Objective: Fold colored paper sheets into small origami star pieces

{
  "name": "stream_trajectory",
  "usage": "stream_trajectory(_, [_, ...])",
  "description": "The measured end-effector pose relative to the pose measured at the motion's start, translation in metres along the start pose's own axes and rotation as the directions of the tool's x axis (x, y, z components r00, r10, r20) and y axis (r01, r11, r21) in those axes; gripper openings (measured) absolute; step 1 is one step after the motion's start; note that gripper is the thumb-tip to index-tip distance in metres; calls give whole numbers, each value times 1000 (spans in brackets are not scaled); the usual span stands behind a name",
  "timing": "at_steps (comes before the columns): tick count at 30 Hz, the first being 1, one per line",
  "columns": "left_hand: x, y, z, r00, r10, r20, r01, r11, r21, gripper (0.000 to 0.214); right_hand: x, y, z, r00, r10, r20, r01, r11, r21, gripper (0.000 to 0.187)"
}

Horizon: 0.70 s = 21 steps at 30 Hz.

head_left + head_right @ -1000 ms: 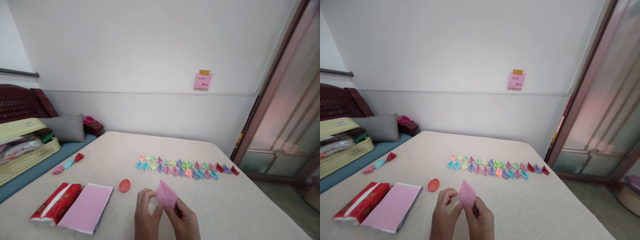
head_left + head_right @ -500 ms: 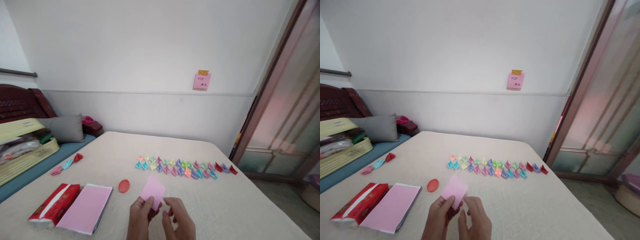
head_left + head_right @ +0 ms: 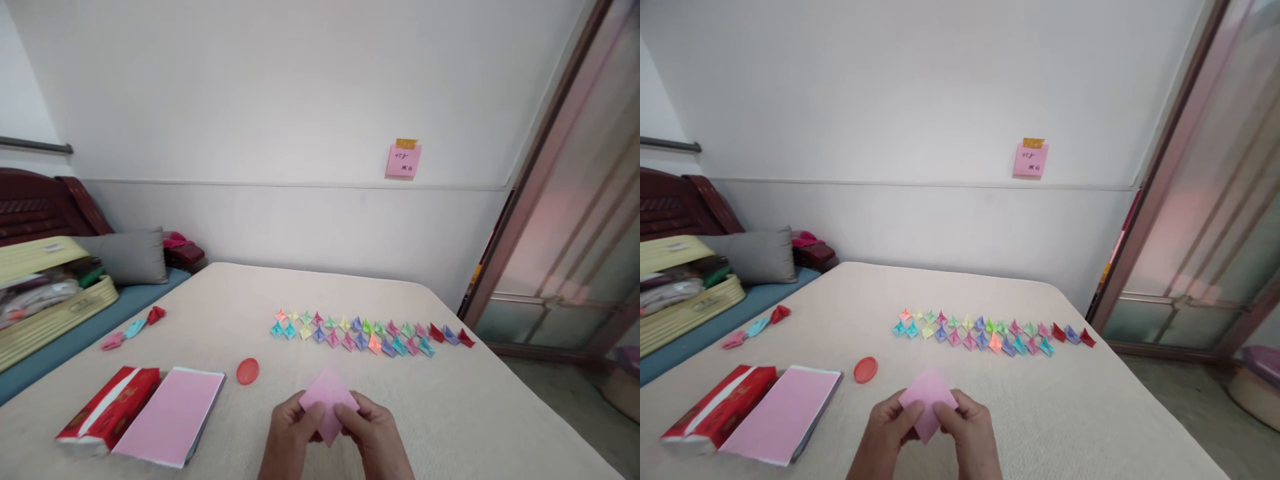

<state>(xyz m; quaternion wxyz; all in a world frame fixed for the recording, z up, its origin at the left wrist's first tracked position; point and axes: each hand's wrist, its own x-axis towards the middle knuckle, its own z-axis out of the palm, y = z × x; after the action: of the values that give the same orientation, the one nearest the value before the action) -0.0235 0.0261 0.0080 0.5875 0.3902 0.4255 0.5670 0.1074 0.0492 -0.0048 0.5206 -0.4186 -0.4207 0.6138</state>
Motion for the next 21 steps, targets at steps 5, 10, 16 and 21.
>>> stream_trajectory(5, [-2, 10, -6, 1000, 20, -24, -18, 996, 91, 20, -3, -9, 2, 1000, 25, -3, -25, 999, -48, 26])
stream_trajectory(10, [-2, 15, -7, 1000, 5, -19, -3, 992, 128, 22, -4, -13, 3, 1000, 18, -22, -19, 998, -63, 22])
stream_trajectory(16, [-6, 24, -5, 998, 40, 43, -44, 994, 99, 28, -6, -22, -1, 1000, 20, 14, -20, 1000, 13, 17])
stream_trajectory(21, [-10, 22, -6, 996, 64, 54, -70, 991, 111, 18, -13, -35, -4, 1000, 13, 16, -14, 999, 38, 7])
